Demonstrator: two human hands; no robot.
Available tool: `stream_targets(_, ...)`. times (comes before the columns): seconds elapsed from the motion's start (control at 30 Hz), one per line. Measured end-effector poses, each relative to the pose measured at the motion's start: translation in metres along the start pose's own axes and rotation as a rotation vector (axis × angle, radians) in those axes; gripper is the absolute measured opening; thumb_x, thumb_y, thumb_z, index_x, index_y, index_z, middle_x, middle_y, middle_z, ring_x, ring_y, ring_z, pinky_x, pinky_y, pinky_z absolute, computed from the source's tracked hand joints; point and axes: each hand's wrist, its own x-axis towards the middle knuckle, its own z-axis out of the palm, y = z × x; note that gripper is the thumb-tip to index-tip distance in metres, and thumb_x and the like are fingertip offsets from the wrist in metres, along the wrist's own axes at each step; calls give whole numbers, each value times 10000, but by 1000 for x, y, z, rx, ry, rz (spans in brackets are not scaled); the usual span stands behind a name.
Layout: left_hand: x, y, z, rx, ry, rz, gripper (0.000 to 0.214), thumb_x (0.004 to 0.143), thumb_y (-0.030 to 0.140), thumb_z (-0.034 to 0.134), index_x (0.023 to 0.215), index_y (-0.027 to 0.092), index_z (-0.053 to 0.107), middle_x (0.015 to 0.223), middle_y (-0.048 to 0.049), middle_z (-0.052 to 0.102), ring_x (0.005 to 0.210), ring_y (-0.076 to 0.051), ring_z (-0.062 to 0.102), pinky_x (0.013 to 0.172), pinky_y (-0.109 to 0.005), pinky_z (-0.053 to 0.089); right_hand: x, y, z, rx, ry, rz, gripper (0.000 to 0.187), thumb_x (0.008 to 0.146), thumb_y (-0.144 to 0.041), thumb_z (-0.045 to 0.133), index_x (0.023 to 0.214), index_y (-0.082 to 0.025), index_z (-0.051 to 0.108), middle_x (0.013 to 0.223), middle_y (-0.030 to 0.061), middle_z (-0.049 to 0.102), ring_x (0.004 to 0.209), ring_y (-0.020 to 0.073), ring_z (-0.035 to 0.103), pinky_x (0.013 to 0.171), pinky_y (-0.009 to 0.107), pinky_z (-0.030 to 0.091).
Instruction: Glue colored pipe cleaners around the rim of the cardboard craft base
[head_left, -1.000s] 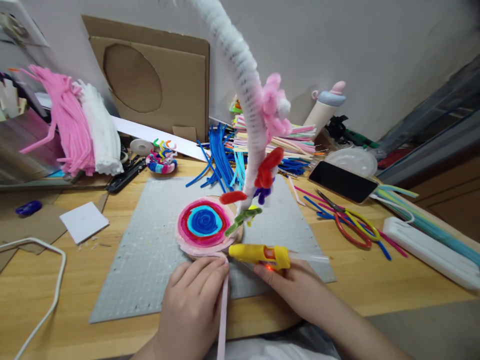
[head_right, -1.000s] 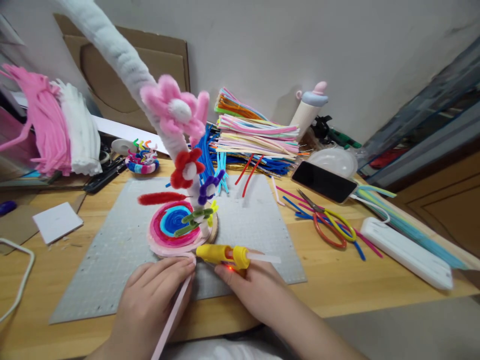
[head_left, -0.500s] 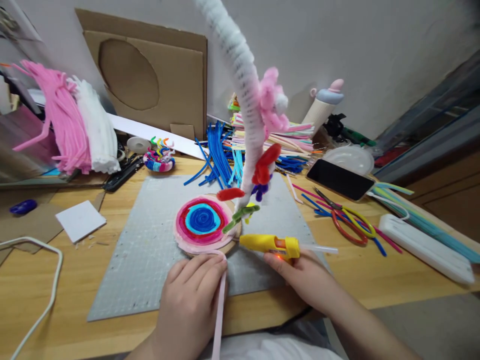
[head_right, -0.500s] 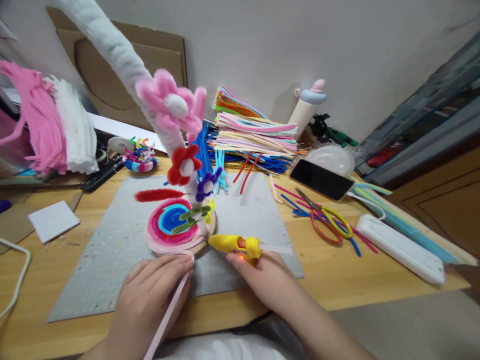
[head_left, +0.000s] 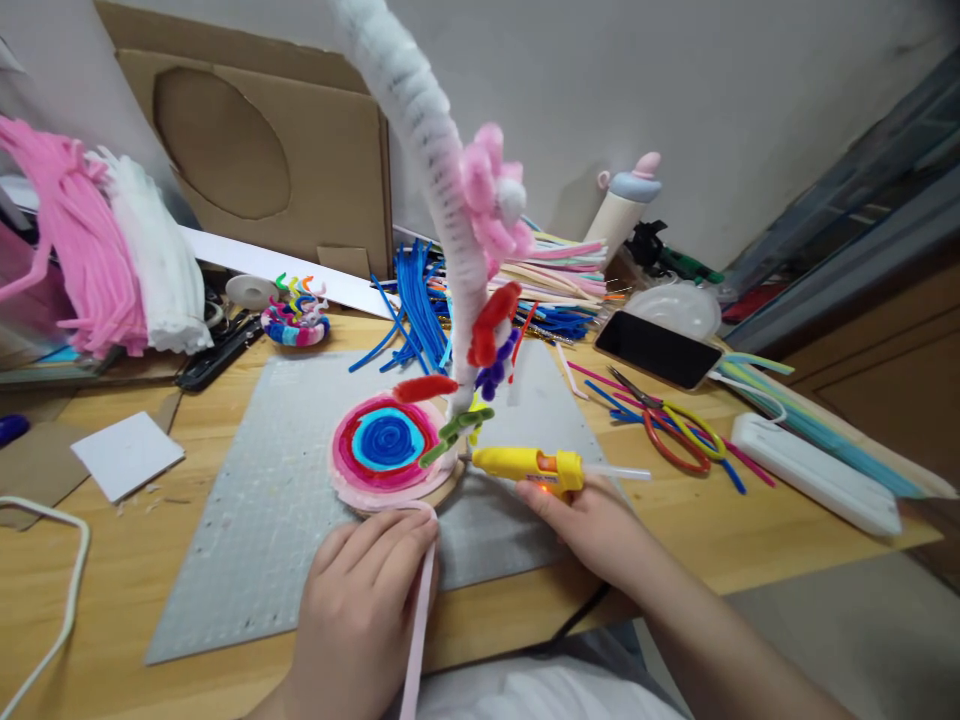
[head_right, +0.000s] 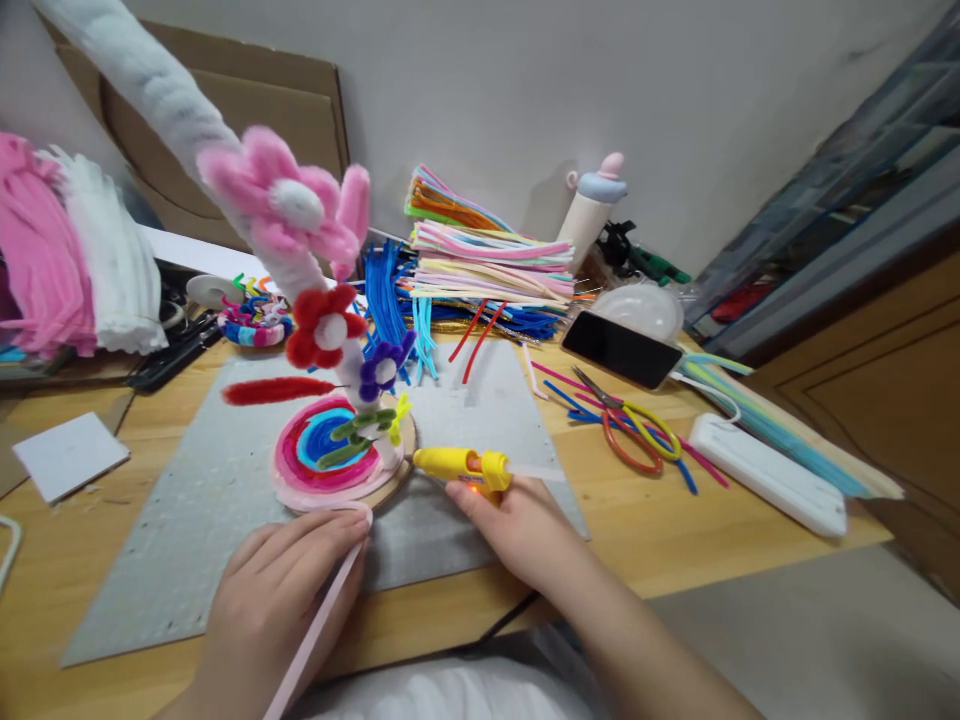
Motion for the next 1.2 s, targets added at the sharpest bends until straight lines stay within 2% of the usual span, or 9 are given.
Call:
stream_targets(0.1,0,0,0,13,2,7,213,865,117,570,1055,174,647,1034,-49,742,958,-226,675,820,-343,415,2,-1,0,26,9,-30,419,861,-554,538,1116,-273,714,1080,32,736,1035,284,658,921,396,487)
stream_targets(0.33,3,0,-1,18,-7,26,214,865,102,568,1057,168,634,1029,-61,743,956,-230,671,811,-347,417,9,0,1,18,32,-7,397,853,-533,560,1102,-267,717,1088,29,738,1030,280,667,921,406,493)
stream_targets(0.43,2,-1,-1,26,-24,30,233,859,92,572,1073,169,625,1038,-59,741,962,-229,668,807,-346,415,12,-4,0,26,30,-59,379,874,-495,547,1133,-266,701,1147,26,718,1080,263,648,958,390,472)
stream_targets(0.63,1,-2,-1,60,-42,51,229,860,103,566,1076,164,618,1047,-70,738,962,-241,664,810,-359,408,19,-23,-6,-107,1,-200,302,893,-426,543,1093,-274,711,1052,21,740,981,234,673,869,339,496)
stream_targets(0.77,3,-2,-2,63,-49,60,222,866,113,562,1075,168,613,1048,-68,737,957,-236,662,810,-355,403,28,-34,-8,-258,105,-342,214,851,-364,612,970,-226,723,985,63,715,926,237,660,834,332,487)
stream_targets(0.9,5,-1,-2,59,-34,45,217,877,112,537,1072,168,614,1024,-62,741,934,-231,657,809,-351,395,47,-30,-17,-242,197,-190,225,864,-376,593,927,-195,710,857,64,713,788,211,667,706,296,494)
stream_targets(1.03,9,3,-2,42,-3,11,189,888,111,505,1009,170,637,973,-48,745,895,-223,648,800,-347,383,58,-8,-37,-236,204,-51,280,884,-335,543,707,-160,670,595,34,639,521,154,588,490,243,405)
stream_targets(1.13,13,6,-2,29,16,-3,169,887,118,508,969,166,648,949,-40,746,867,-210,646,778,-332,381,42,-2,-43,-320,326,-37,327,844,-345,599,564,-176,585,639,52,607,607,174,572,502,249,362)
stream_targets(1.2,16,8,-2,34,25,-10,168,892,120,498,953,160,650,920,-38,746,833,-203,645,755,-327,378,20,-9,-35,-358,358,-122,250,852,-341,596,657,-187,617,704,42,607,652,176,567,537,253,385)
